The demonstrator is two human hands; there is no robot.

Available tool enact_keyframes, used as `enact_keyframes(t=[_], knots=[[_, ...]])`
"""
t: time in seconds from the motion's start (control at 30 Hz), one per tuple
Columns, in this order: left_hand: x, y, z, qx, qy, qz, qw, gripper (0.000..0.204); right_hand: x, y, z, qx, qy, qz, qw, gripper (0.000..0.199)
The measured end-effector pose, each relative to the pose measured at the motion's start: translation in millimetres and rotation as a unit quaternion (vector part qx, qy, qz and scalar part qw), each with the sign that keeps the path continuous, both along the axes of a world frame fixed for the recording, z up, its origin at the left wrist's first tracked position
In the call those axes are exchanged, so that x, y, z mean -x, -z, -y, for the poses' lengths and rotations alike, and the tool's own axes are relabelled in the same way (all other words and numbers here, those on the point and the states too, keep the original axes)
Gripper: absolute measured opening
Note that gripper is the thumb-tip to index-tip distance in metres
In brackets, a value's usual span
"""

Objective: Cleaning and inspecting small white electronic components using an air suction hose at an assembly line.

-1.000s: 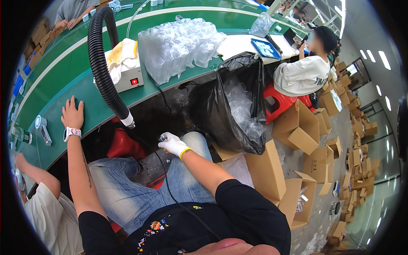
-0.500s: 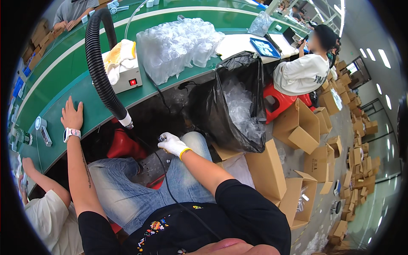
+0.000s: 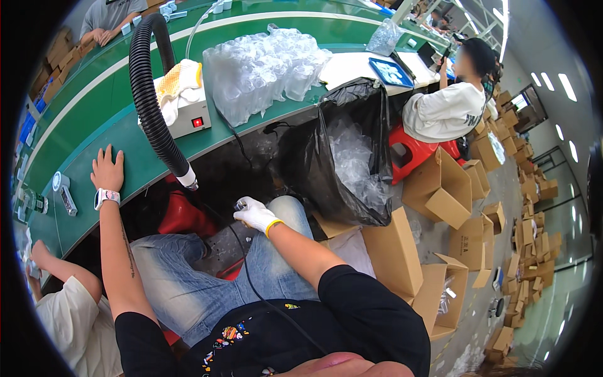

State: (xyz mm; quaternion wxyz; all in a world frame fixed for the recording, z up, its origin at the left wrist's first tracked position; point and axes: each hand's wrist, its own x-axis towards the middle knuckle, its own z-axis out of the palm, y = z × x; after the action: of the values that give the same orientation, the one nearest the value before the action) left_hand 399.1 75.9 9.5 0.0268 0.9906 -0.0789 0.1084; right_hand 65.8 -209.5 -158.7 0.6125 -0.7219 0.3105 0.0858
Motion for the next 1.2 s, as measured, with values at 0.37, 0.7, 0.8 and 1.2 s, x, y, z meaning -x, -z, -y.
enact_keyframes(t=[0.37, 0.7, 0.8, 1.2], knots=[[-9, 9, -5, -0.001, -0.001, 0.009, 1.000, 0.066, 0, -2, -1, 0.005, 0.000, 0.005, 1.000, 0.049], [-14, 13, -10, -0.024, -0.008, -0.003, 1.000, 0.071, -1, -4, -2, -0.004, 0.007, 0.003, 1.000, 0.048], [-12, 12, -6, 0.006, -0.001, 0.013, 1.000, 0.069, 0, -5, -2, -0.008, 0.007, 0.005, 1.000, 0.047], [-8, 8, -5, 0.001, 0.001, -0.005, 1.000, 0.065, 4, -15, -3, 0.004, 0.007, 0.001, 1.000, 0.047]])
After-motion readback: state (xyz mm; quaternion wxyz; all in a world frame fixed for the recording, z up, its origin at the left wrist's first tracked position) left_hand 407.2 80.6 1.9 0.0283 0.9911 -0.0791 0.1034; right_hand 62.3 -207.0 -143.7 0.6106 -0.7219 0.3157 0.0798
